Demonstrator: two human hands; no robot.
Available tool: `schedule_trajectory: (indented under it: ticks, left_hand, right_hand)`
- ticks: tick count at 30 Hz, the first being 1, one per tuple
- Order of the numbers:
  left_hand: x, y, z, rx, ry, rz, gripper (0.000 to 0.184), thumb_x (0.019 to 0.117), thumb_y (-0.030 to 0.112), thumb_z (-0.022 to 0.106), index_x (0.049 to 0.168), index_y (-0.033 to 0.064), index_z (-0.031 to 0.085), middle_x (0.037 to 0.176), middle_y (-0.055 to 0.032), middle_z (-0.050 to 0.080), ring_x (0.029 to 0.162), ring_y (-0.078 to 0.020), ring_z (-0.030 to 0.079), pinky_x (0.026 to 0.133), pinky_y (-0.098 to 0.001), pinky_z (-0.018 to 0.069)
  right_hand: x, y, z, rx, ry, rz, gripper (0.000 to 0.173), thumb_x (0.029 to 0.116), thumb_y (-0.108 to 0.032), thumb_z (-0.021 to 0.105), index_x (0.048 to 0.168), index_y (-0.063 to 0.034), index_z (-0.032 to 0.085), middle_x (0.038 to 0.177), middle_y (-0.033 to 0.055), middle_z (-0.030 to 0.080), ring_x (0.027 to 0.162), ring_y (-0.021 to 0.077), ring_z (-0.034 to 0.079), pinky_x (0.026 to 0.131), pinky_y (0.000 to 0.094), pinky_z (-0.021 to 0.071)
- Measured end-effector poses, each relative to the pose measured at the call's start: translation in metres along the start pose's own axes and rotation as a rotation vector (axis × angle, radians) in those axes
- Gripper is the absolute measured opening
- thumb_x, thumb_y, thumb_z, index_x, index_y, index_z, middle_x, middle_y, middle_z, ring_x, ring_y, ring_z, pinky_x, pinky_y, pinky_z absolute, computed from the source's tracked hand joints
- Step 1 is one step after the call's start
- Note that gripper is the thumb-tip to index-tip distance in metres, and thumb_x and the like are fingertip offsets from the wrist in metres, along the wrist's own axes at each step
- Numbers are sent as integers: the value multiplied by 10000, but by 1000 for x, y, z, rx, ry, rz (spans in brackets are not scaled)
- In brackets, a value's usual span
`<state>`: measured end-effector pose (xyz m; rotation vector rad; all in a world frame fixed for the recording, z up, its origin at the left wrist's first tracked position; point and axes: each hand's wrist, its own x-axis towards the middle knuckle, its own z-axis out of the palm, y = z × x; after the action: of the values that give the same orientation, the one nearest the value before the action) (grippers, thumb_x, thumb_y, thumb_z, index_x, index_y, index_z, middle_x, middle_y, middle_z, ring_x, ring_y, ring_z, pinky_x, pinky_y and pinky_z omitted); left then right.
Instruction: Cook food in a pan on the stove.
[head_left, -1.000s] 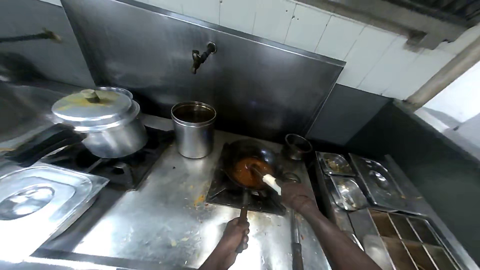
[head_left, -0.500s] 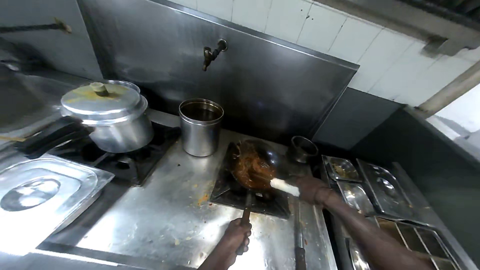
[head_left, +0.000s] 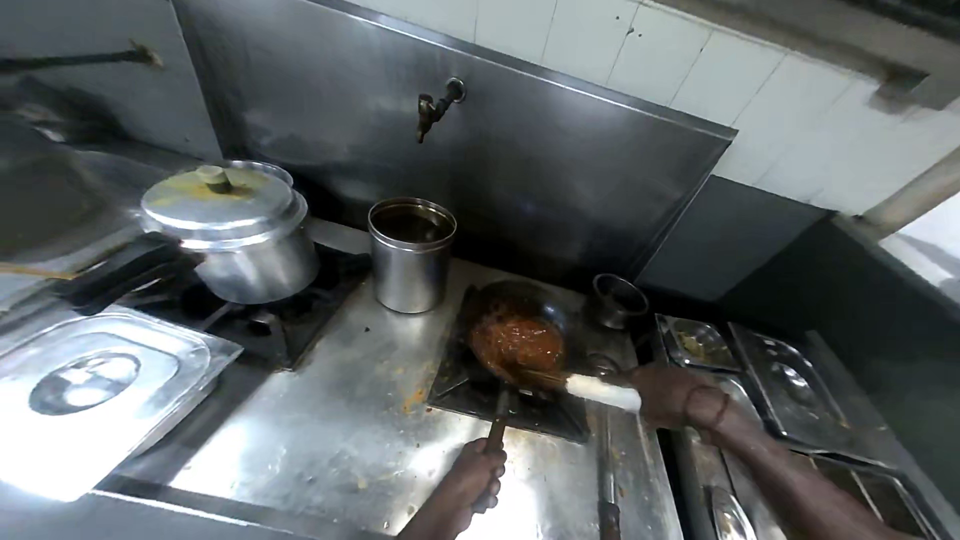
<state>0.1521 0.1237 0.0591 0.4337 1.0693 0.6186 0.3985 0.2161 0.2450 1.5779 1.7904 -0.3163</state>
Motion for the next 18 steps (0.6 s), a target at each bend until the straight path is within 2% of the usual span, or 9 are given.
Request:
schedule_trajectory:
  ticks: [1, 3, 5, 7, 10, 12, 13, 15, 18]
  left_hand:
    - [1, 1, -1, 0, 0, -5, 208, 1059, 93, 497, 1264, 58, 488, 718, -11, 489, 452, -83, 455, 394, -207, 415]
    - [3, 2, -3, 6, -2, -9, 206, 1059, 94, 500, 1262, 58, 490, 714, -12, 486, 453, -83, 450, 394, -208, 412]
    - [4, 3, -7, 22, -9, -9, 196, 1063, 107, 504, 1254, 63, 494, 713, -8, 483, 450, -77, 446, 392, -205, 411]
    - [2, 11, -20, 70, -20, -8, 195, 1069, 118, 497, 1257, 66, 496, 717, -5, 486, 454, -73, 451, 397, -201, 417]
    - [0, 35, -52, 152, -63, 0, 210, 1070, 143, 499, 1268, 77, 528, 733, 5, 516, 466, -59, 460, 412, -191, 421]
    - [0, 51, -69, 184, -79, -9, 218, 1067, 156, 511, 1270, 84, 545, 728, 10, 527, 468, -54, 465, 413, -184, 419]
    - [0, 56, -74, 199, -83, -19, 210, 1064, 149, 508, 1261, 87, 543, 724, 11, 524, 465, -54, 464, 413, -183, 420]
    - [0, 60, -74, 213, -76, -36, 179, 1060, 138, 506, 1229, 90, 536, 709, 12, 511, 456, -56, 456, 408, -184, 420]
    - [-1, 53, -64, 208, -57, -31, 186, 1059, 129, 499, 1234, 77, 537, 694, 11, 502, 449, -59, 451, 402, -188, 418]
  right_hand:
    - [-3, 0, -4, -26, 5, 37, 630, 897, -197, 719, 1493, -279, 533, 1319, 197, 644, 1184, 434, 620, 930, 656, 497]
    - [17, -12, 0, 16, 84, 92, 468, 905, -246, 724, 1360, -188, 634, 1261, 205, 664, 1150, 446, 630, 900, 673, 499]
    - [53, -29, 12, 106, 160, 125, 532, 894, -288, 728, 1407, -207, 608, 1288, 203, 659, 1174, 436, 628, 919, 663, 503]
    - [74, -34, 25, 193, 201, 89, 638, 890, -269, 725, 1495, -244, 526, 1321, 206, 641, 1191, 435, 622, 933, 654, 503]
    - [54, 3, 30, 228, 116, -90, 733, 882, -141, 751, 1548, -255, 466, 1410, 214, 590, 1278, 447, 565, 1034, 657, 448]
    - [33, 36, 23, 253, 50, -178, 811, 853, -101, 793, 1561, -303, 453, 1469, 166, 562, 1334, 400, 535, 1093, 622, 415]
    - [30, 48, 23, 316, 47, -194, 821, 829, -101, 821, 1540, -335, 482, 1464, 126, 577, 1324, 357, 554, 1093, 592, 431]
    - [41, 52, 28, 522, 71, -210, 765, 817, -83, 831, 1488, -318, 550, 1390, 121, 622, 1218, 313, 617, 1023, 553, 488]
    - [83, 6, 46, 789, 194, -143, 750, 789, -103, 842, 1474, -235, 565, 1339, 162, 636, 1176, 327, 633, 1003, 544, 507]
